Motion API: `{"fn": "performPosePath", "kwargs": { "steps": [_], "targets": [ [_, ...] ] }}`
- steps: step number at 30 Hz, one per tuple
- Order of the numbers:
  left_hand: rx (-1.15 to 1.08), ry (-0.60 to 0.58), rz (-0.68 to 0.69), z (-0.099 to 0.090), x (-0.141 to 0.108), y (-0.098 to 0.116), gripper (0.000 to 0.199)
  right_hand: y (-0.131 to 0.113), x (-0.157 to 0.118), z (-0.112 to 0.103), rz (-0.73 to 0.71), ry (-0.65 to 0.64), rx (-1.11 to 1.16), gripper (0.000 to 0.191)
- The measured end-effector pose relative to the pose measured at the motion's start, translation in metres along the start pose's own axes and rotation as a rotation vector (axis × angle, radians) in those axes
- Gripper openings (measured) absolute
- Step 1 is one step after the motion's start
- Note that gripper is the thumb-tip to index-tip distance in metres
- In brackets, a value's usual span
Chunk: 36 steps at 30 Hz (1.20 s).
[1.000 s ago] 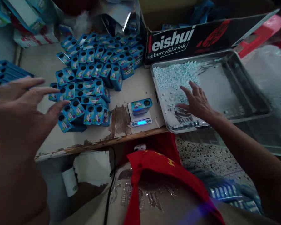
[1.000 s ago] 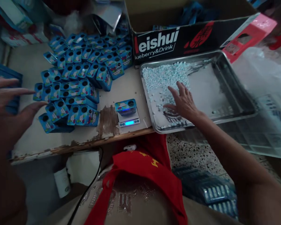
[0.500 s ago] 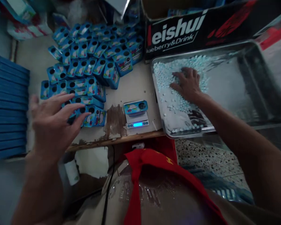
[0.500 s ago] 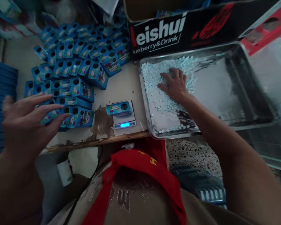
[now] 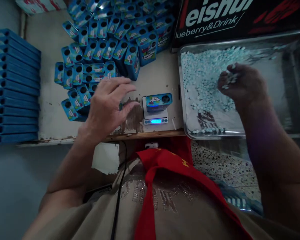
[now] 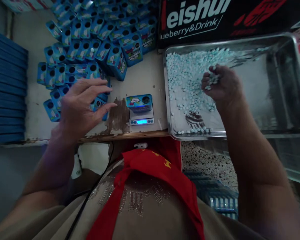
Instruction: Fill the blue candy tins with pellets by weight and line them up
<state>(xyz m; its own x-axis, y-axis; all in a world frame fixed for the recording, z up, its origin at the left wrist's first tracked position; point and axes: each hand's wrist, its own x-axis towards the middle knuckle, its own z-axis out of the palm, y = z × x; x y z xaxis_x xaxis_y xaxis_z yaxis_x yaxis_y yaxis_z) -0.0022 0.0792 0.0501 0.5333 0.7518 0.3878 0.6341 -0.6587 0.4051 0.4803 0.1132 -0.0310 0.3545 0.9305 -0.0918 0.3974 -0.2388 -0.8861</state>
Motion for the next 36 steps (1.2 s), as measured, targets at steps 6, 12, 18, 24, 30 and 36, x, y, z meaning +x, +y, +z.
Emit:
{"fn": "performPosePath", "kwargs": {
  "steps": [6, 12, 18, 24, 30, 36],
  "targets": [
    [-0.398, 0.042, -0.185, 0.067, 0.007, 0.011, 0.076, 0.009, -0.043, -0.001, 0.131, -0.033, 0.274, 0.036],
    [-0.538, 0.021, -0.297, 0.119, 0.004, 0.009, 0.067, 0.0, -0.08, 0.024, -0.089, -0.134, 0.275, 0.027],
    [-0.27, 0.042, 0.061, 0.104, 0.04, 0.044, 0.041, -0.027, -0.098, 0.047, -0.211, -0.067, 0.27, 0.022],
    [0.0, 0.026, 0.417, 0.117, 0.108, 0.085, 0.037, -0.054, -0.099, 0.072, 0.427, -0.201, 1.001, 0.049],
    [0.008, 0.072, 0.27, 0.144, 0.125, 0.059, 0.038, -0.055, -0.095, 0.07, 0.653, -0.18, 1.283, 0.037],
    [-0.575, 0.136, -0.095, 0.129, 0.109, 0.035, 0.049, -0.046, -0.089, 0.057, 0.498, -0.319, 1.14, 0.02]
  ]
}}
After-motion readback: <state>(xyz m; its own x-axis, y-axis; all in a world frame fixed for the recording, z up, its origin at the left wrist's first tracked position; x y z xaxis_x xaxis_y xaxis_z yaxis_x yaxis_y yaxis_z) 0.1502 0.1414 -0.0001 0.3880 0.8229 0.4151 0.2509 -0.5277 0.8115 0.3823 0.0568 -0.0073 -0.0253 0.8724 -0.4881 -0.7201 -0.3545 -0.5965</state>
